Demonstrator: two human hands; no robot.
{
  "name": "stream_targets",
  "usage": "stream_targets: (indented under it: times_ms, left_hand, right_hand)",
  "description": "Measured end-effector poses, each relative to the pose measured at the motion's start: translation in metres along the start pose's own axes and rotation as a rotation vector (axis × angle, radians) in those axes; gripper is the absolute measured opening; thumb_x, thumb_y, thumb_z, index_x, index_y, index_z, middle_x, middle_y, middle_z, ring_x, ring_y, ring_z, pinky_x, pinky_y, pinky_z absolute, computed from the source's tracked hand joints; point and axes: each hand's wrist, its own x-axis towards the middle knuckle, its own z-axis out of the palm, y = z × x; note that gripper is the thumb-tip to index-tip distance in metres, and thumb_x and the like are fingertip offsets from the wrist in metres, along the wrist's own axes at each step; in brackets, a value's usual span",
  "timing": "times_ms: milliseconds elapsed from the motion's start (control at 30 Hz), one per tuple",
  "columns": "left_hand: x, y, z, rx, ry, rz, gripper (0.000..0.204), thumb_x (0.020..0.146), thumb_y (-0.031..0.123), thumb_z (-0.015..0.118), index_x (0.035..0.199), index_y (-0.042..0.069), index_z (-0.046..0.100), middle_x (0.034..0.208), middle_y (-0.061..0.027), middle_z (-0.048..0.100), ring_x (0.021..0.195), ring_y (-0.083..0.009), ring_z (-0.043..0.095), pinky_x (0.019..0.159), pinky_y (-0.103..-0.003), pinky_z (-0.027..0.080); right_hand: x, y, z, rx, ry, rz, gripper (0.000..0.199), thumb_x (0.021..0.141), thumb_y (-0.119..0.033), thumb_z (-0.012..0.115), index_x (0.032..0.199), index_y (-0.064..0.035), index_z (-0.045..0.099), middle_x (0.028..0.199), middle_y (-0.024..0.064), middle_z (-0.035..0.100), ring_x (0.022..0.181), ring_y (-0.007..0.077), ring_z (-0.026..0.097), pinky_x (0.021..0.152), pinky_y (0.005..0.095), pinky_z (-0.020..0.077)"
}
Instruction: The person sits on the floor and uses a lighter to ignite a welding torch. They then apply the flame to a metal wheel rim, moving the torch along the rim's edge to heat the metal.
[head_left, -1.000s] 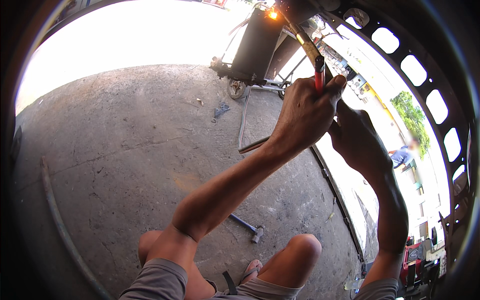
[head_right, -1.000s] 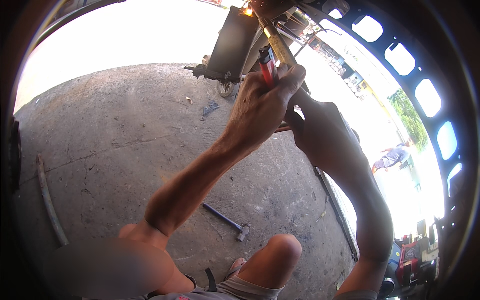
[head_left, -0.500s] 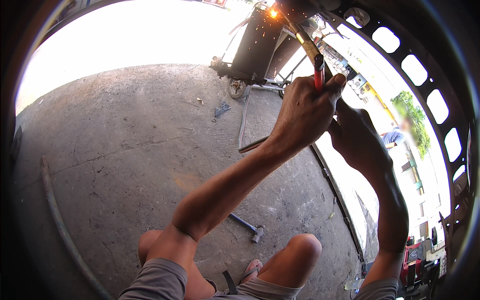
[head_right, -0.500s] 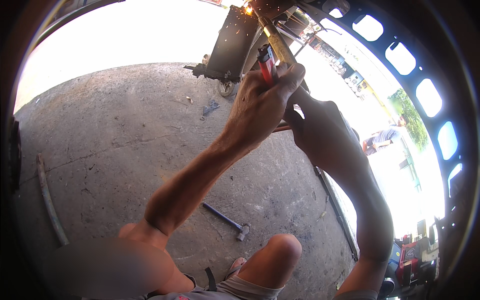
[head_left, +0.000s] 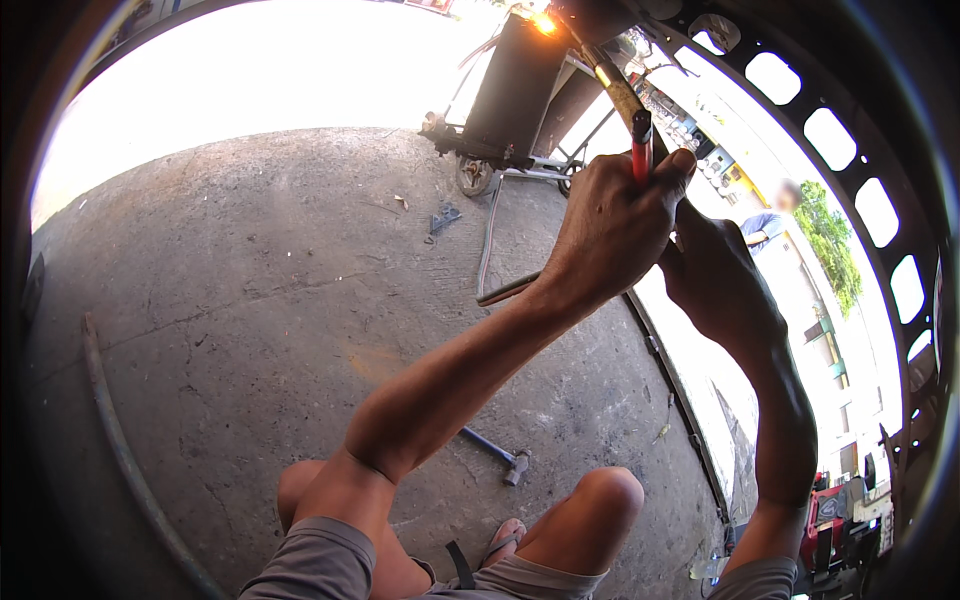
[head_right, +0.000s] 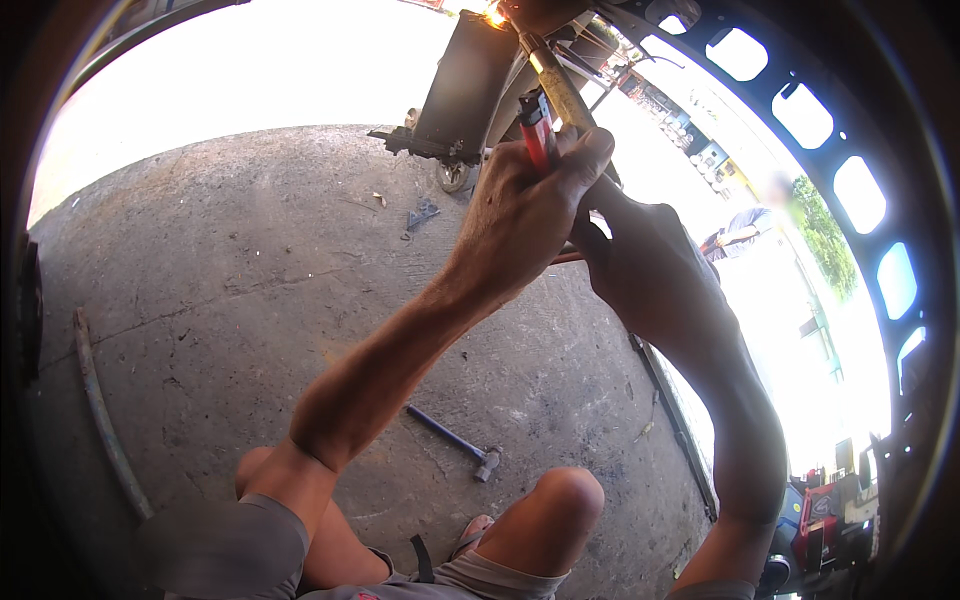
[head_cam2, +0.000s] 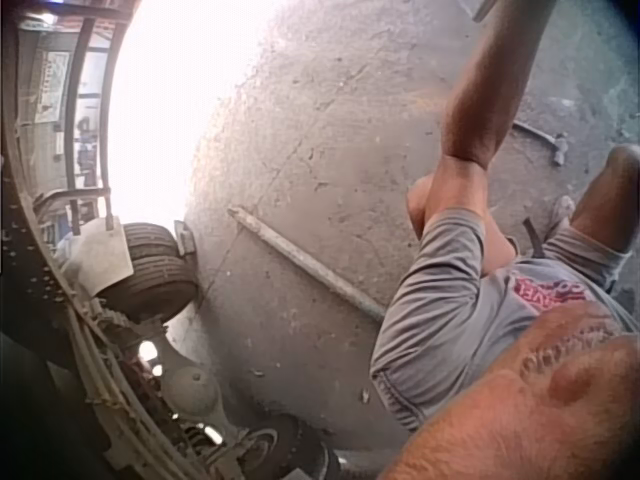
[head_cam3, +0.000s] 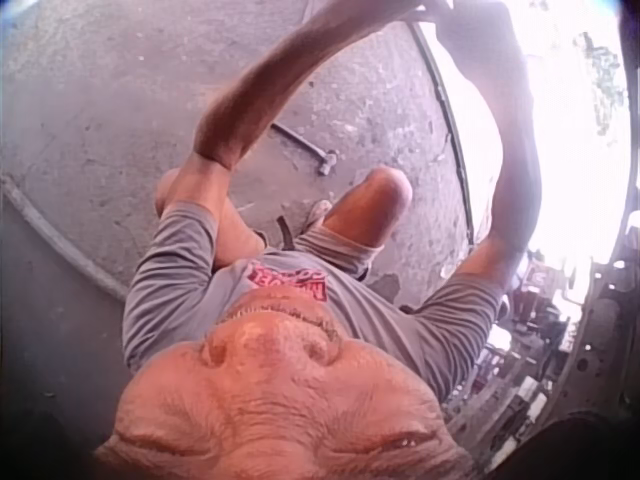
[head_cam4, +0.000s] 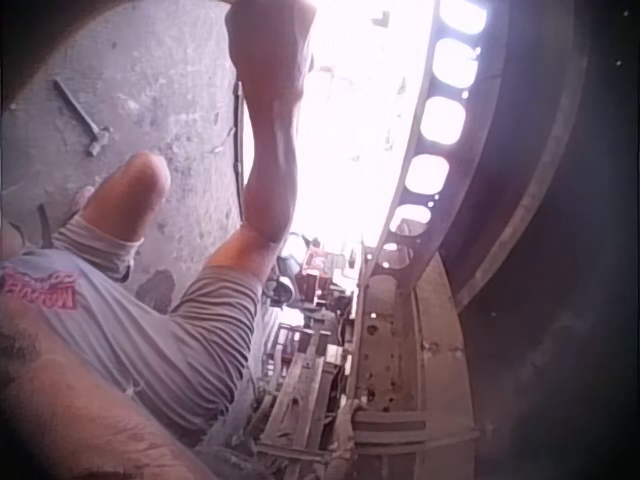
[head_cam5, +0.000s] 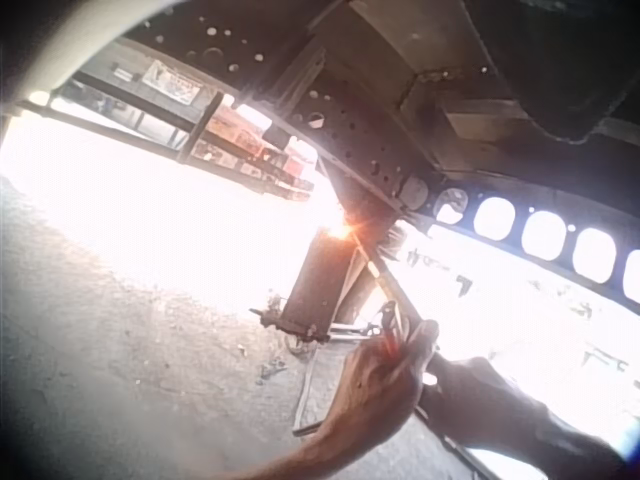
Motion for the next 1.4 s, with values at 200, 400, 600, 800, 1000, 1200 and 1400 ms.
stream_targets:
  times_ms: [200,400,600,800,1000,1200,1400]
  left_hand:
    - [0.0011,-0.0006,0.0007,0.009,-0.001,0.009,0.059,0.110,0.039,0.061,0.069,-0.004,0.058,0.056,-0.0125,0.055,0.053,-0.0184,0.052,0.055,-0.045,0.041]
    - [0.0014,-0.0024,0.0030,-0.022,0.003,0.011,0.059,0.110,0.039,0.061,0.070,-0.004,0.060,0.056,-0.0125,0.055,0.053,-0.0184,0.052,0.055,-0.044,0.040]
    - [0.0011,-0.0026,0.0018,-0.010,-0.001,0.003,0.060,0.110,0.039,0.062,0.069,-0.005,0.061,0.054,-0.0119,0.054,0.052,-0.0185,0.051,0.054,-0.045,0.040]
    - [0.0024,-0.0023,-0.0016,0.011,-0.045,-0.025,0.055,0.111,0.041,0.059,0.080,-0.002,0.075,0.060,-0.0070,0.062,0.056,-0.0129,0.055,0.058,-0.037,0.045]
    - [0.0017,-0.0028,0.0002,0.008,-0.022,-0.008,0.054,0.110,0.039,0.060,0.076,-0.003,0.068,0.058,-0.0090,0.058,0.055,-0.0154,0.053,0.056,-0.040,0.042]
    - [0.0017,-0.0054,0.0026,-0.027,-0.004,0.016,0.057,0.109,0.038,0.061,0.070,-0.003,0.060,0.055,-0.0113,0.054,0.053,-0.0182,0.052,0.055,-0.043,0.041]
    - [0.0018,-0.0057,0.0026,-0.038,-0.021,-0.015,0.055,0.109,0.037,0.061,0.072,-0.004,0.061,0.056,-0.0120,0.056,0.053,-0.0187,0.052,0.055,-0.044,0.041]
  right_hand:
    - [-0.0032,0.0011,0.0015,-0.011,0.011,0.020,0.033,0.108,-0.021,0.062,0.135,-0.0023,0.060,0.072,0.0220,0.067,0.065,0.0384,0.071,0.067,0.0501,0.0528]
    - [-0.0021,0.0028,0.0062,0.002,0.071,-0.035,0.029,0.108,-0.019,0.063,0.134,-0.0066,0.063,0.077,0.0206,0.070,0.066,0.0361,0.072,0.066,0.0500,0.0539]
    - [-0.0042,-0.0020,-0.0020,0.019,-0.007,0.042,0.031,0.109,-0.025,0.061,0.131,-0.0024,0.062,0.077,0.0237,0.068,0.068,0.0380,0.071,0.068,0.0497,0.0523]
    - [-0.0007,-0.0001,0.0009,-0.009,-0.011,0.057,0.028,0.109,-0.024,0.063,0.132,-0.0071,0.063,0.076,0.0213,0.070,0.065,0.0358,0.072,0.066,0.0498,0.0528]
    - [-0.0017,0.0024,0.0014,-0.020,0.016,0.049,0.027,0.108,-0.017,0.066,0.135,-0.0163,0.065,0.073,0.0160,0.073,0.062,0.0303,0.072,0.062,0.0482,0.0537]
    - [-0.0012,0.0038,0.0022,-0.039,0.033,0.006,0.028,0.108,-0.017,0.066,0.135,-0.0153,0.066,0.072,0.0154,0.072,0.060,0.0280,0.071,0.061,0.0466,0.0536]
    - [-0.0015,0.0034,0.0017,-0.058,0.030,0.012,0.028,0.107,-0.015,0.067,0.135,-0.0139,0.066,0.073,0.0155,0.073,0.061,0.0296,0.072,0.061,0.0471,0.0542]
